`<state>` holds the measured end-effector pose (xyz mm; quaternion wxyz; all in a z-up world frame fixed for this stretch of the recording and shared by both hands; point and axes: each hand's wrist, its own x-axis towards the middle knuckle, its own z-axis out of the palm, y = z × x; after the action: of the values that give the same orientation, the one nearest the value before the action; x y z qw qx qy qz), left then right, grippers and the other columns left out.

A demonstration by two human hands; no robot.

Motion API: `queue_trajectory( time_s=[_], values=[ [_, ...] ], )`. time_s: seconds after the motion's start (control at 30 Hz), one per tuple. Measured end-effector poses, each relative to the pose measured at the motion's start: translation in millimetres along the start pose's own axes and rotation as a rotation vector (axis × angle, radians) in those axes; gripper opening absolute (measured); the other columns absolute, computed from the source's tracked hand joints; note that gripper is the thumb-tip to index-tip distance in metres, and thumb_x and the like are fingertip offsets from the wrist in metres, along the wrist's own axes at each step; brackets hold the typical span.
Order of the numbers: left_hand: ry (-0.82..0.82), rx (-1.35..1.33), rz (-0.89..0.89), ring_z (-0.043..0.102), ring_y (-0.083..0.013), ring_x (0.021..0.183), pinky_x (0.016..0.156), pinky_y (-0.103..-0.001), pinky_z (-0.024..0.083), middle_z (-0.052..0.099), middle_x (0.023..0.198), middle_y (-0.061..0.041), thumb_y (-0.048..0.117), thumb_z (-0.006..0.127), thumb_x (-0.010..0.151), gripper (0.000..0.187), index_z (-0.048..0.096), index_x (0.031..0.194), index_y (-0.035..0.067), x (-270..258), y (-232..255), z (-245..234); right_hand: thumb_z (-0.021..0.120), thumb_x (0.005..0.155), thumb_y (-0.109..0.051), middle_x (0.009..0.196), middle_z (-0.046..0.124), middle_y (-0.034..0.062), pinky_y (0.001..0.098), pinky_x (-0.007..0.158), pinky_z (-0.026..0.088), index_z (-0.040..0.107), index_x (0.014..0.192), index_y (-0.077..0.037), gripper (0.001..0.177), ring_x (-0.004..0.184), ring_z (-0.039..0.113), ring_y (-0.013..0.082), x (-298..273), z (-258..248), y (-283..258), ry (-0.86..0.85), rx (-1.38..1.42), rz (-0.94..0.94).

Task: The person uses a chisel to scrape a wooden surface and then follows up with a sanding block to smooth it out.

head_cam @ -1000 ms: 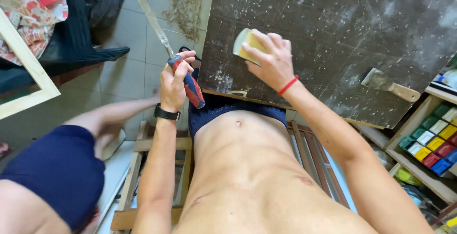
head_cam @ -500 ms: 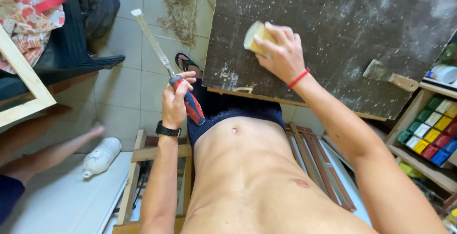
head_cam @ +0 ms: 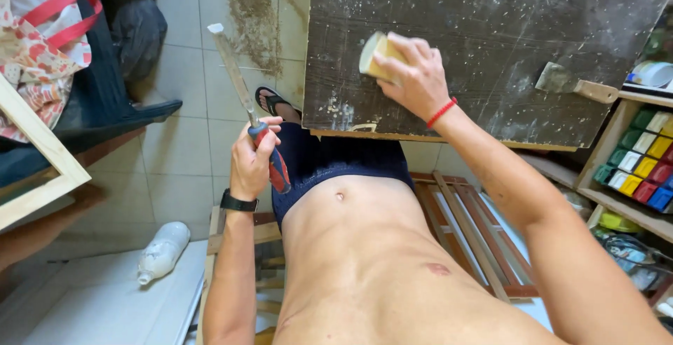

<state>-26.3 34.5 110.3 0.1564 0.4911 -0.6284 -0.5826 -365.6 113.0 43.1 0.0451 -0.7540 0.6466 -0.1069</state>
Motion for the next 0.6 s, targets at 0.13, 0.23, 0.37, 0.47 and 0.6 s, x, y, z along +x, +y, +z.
queue_trajectory(
  time_s=[0.13, 0.23, 0.37, 0.47, 0.6],
  values=[
    [0.009, 0.040, 0.004, 0.066, -0.0149, 0.085, 0.079, -0.032, 0.050, 0.067, 0.095, -0.005, 0.038, 0.045, 0.092, 0.040, 0.067, 0.111, 0.011, -5, 0, -1, 0.087, 0.079, -0.032, 0.138, 0.051, 0.0112, 0.0449, 0.075, 0.049, 0.066, 0.123, -0.022, 0.050, 0.112, 0.051, 0.0307, 9, -1, -16, 0.002, -0.022, 0.056],
    [-0.009, 0.046, -0.005, 0.067, -0.0156, 0.085, 0.079, -0.033, 0.051, 0.067, 0.096, -0.006, 0.036, 0.046, 0.091, 0.038, 0.067, 0.111, 0.011, -6, -2, -2, 0.086, 0.078, -0.033, 0.135, 0.053, 0.0113, 0.0450, 0.074, 0.050, 0.068, 0.122, -0.022, 0.048, 0.112, 0.051, 0.0302, 13, -2, -3, -0.009, -0.048, 0.037],
    [-0.006, 0.050, -0.019, 0.067, -0.0162, 0.089, 0.079, -0.033, 0.051, 0.067, 0.090, -0.005, 0.037, 0.046, 0.091, 0.038, 0.067, 0.111, 0.012, -12, -6, -2, 0.085, 0.078, -0.028, 0.134, 0.051, 0.0114, 0.0421, 0.069, 0.050, 0.066, 0.123, -0.020, 0.049, 0.111, 0.049, 0.0288, 24, 1, -18, 0.008, -0.062, 0.035],
    [-0.028, 0.035, 0.021, 0.067, -0.0177, 0.094, 0.083, -0.034, 0.050, 0.066, 0.089, -0.002, 0.040, 0.043, 0.094, 0.042, 0.067, 0.111, 0.010, -16, -7, -5, 0.086, 0.078, -0.033, 0.134, 0.054, 0.0074, 0.0418, 0.069, 0.047, 0.070, 0.116, -0.024, 0.042, 0.112, 0.052, 0.0284, 5, -10, 2, -0.019, -0.052, 0.028],
    [0.005, 0.020, 0.009, 0.067, -0.0165, 0.093, 0.083, -0.033, 0.050, 0.065, 0.085, -0.003, 0.037, 0.045, 0.094, 0.039, 0.066, 0.113, 0.010, -14, -13, -6, 0.087, 0.080, -0.031, 0.137, 0.050, 0.0104, 0.0456, 0.072, 0.048, 0.067, 0.123, -0.022, 0.049, 0.111, 0.049, 0.0303, 19, -4, -4, 0.033, -0.071, 0.111]
  ],
)
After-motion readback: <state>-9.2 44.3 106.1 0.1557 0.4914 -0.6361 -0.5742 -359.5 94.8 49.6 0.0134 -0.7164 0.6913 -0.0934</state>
